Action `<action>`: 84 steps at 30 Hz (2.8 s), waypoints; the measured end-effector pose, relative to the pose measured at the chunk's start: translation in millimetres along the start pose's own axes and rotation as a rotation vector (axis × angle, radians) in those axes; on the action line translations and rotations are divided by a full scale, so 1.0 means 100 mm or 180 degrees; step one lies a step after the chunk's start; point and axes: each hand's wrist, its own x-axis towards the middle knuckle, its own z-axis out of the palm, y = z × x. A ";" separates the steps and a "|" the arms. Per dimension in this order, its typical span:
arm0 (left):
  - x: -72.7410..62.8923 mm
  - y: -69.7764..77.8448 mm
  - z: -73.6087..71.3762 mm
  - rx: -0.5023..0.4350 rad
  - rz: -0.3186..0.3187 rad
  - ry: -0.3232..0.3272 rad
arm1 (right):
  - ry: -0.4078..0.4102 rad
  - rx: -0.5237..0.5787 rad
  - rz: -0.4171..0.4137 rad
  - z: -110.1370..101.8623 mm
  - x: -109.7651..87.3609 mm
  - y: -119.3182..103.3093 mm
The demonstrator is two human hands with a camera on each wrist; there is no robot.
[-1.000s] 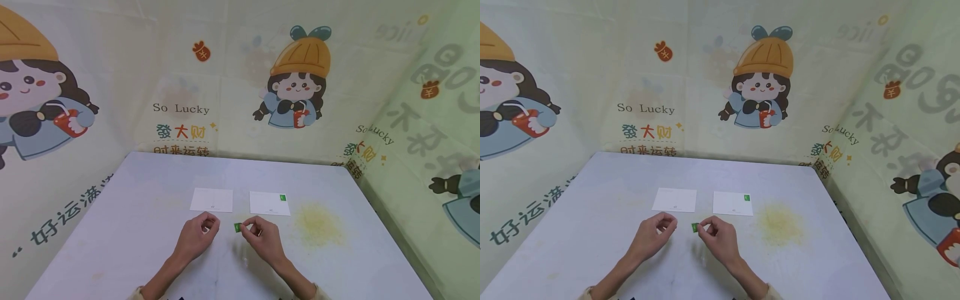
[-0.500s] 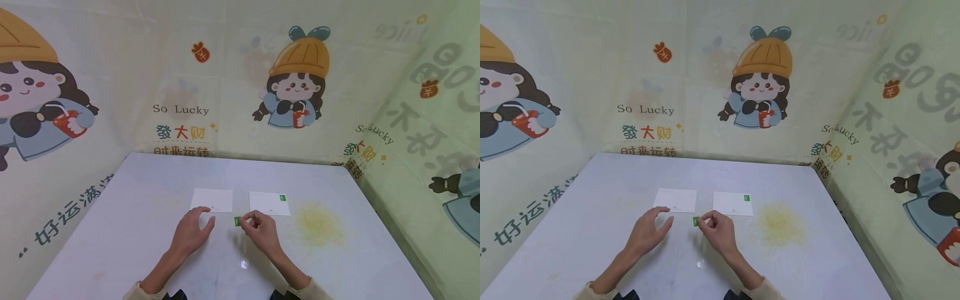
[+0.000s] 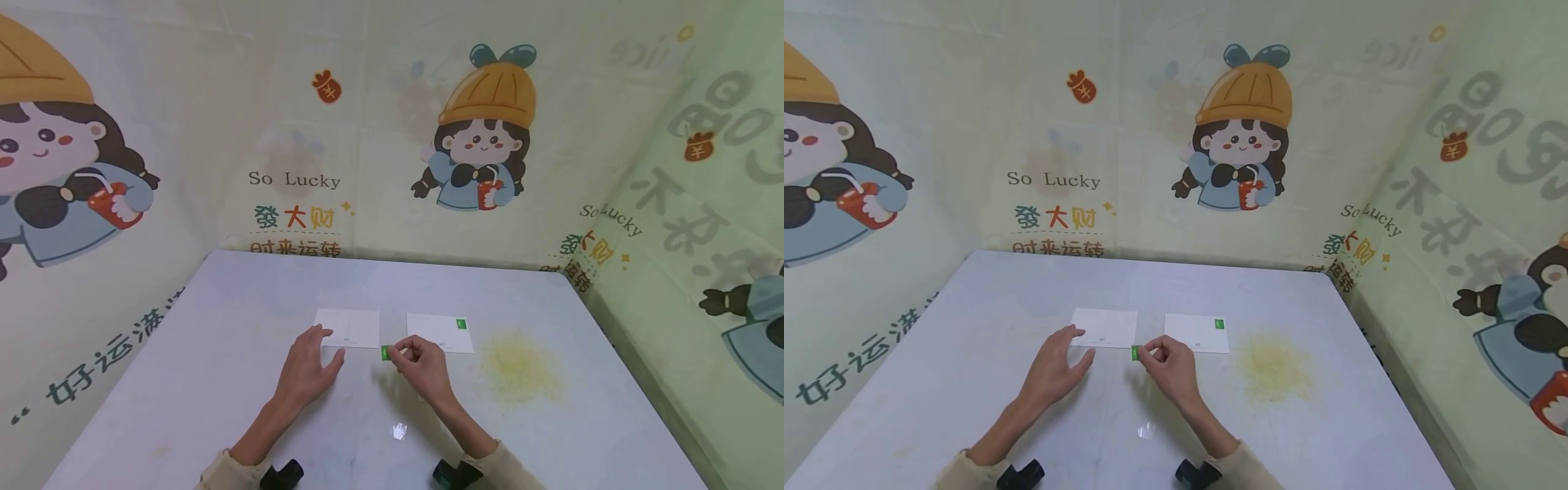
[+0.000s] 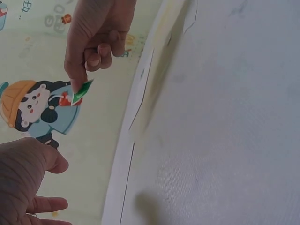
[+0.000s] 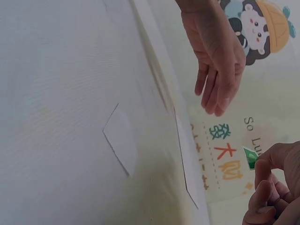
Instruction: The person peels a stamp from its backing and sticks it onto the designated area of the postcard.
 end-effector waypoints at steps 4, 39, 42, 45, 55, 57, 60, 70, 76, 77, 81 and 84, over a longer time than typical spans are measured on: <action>0.04 -0.04 0.02 0.0052 0.0022 0.0003 | 0.0005 0.0060 0.0034 0.02 0.04 0.00; 0.27 -0.34 0.11 0.0357 -0.0203 -0.0281 | 0.0237 0.0235 0.0586 0.27 0.53 0.15; 0.28 -0.36 0.11 0.0366 -0.0228 -0.0312 | 0.0239 0.0211 0.0629 0.28 0.56 0.17; 0.29 -0.37 0.11 0.0375 -0.0249 -0.0346 | 0.0247 0.0202 0.0661 0.29 0.59 0.18; 0.31 -0.41 0.12 0.0405 -0.0339 -0.0407 | 0.0283 0.0107 0.0627 0.35 0.69 0.24; 0.32 -0.41 0.12 0.0405 -0.0356 -0.0411 | 0.0279 0.0073 0.0644 0.37 0.71 0.25; 0.32 -0.42 0.12 0.0411 -0.0378 -0.0425 | 0.0279 0.0044 0.0674 0.38 0.73 0.26; 0.32 -0.46 0.15 0.0354 -0.0434 -0.0476 | 0.0311 -0.0024 0.0745 0.42 0.82 0.32; 0.33 -0.47 0.16 0.0365 -0.0422 -0.0439 | 0.0300 -0.0043 0.0798 0.44 0.87 0.36; 0.33 -0.47 0.17 0.0364 -0.0426 -0.0434 | 0.0295 -0.0059 0.0806 0.44 0.88 0.36; 0.32 -0.48 0.17 0.0382 -0.0433 -0.0431 | 0.0268 -0.0099 0.0877 0.46 0.91 0.35; 0.32 -0.48 0.17 0.0406 -0.0440 -0.0443 | 0.0249 -0.0115 0.0911 0.48 0.93 0.34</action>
